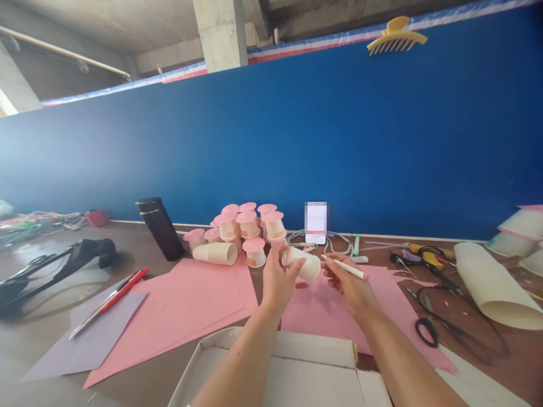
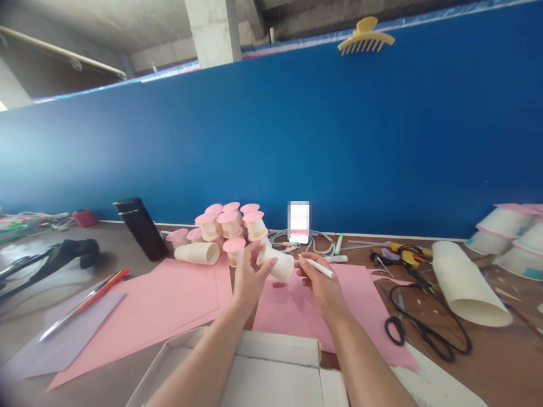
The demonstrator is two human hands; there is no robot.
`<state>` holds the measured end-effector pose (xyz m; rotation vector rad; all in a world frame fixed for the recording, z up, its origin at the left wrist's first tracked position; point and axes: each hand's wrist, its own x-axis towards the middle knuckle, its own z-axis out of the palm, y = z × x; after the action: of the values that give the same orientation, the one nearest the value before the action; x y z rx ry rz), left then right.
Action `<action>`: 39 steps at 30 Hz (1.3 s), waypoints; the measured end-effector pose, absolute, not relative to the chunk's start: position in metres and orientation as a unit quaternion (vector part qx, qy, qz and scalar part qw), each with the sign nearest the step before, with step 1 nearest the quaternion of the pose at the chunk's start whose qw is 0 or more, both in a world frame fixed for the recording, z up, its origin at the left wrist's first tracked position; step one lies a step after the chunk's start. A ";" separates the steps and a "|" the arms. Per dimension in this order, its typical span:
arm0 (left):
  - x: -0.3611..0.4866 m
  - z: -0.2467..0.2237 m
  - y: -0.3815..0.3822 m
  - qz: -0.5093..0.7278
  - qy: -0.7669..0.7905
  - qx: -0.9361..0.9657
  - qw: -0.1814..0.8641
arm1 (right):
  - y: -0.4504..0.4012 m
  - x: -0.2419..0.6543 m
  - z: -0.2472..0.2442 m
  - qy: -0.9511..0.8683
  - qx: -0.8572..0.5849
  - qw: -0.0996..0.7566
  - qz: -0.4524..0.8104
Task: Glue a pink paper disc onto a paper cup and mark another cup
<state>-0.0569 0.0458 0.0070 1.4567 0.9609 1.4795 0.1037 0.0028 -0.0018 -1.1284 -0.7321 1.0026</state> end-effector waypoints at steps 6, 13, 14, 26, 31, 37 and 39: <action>-0.044 0.009 0.044 0.596 0.361 0.583 0.418 | 0.004 0.105 -0.002 -0.296 -0.487 0.690 0.447; -0.025 0.023 0.041 0.681 0.363 0.446 0.454 | 0.009 0.111 0.002 -0.213 -0.412 0.767 0.444; -0.025 0.024 0.039 0.682 0.381 0.412 0.469 | 0.010 0.111 0.003 -0.199 -0.401 0.778 0.441; -0.002 0.024 0.000 0.490 0.229 0.144 0.829 | 0.005 0.097 0.014 -0.160 -0.316 0.821 0.447; -0.005 0.019 0.012 0.511 0.153 0.099 0.840 | 0.005 0.090 0.007 -0.196 -0.344 0.792 0.465; -0.007 0.015 0.021 0.547 0.185 0.060 0.814 | -0.005 0.090 0.011 -0.321 -0.535 0.719 0.306; -0.008 0.015 0.023 0.557 0.212 0.051 0.802 | -0.012 0.089 0.017 -0.396 -0.606 0.675 0.146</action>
<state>-0.0077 0.0229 0.0151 0.1094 0.4536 1.1931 0.0894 -0.0122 0.0174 -1.3622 -0.8903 0.3290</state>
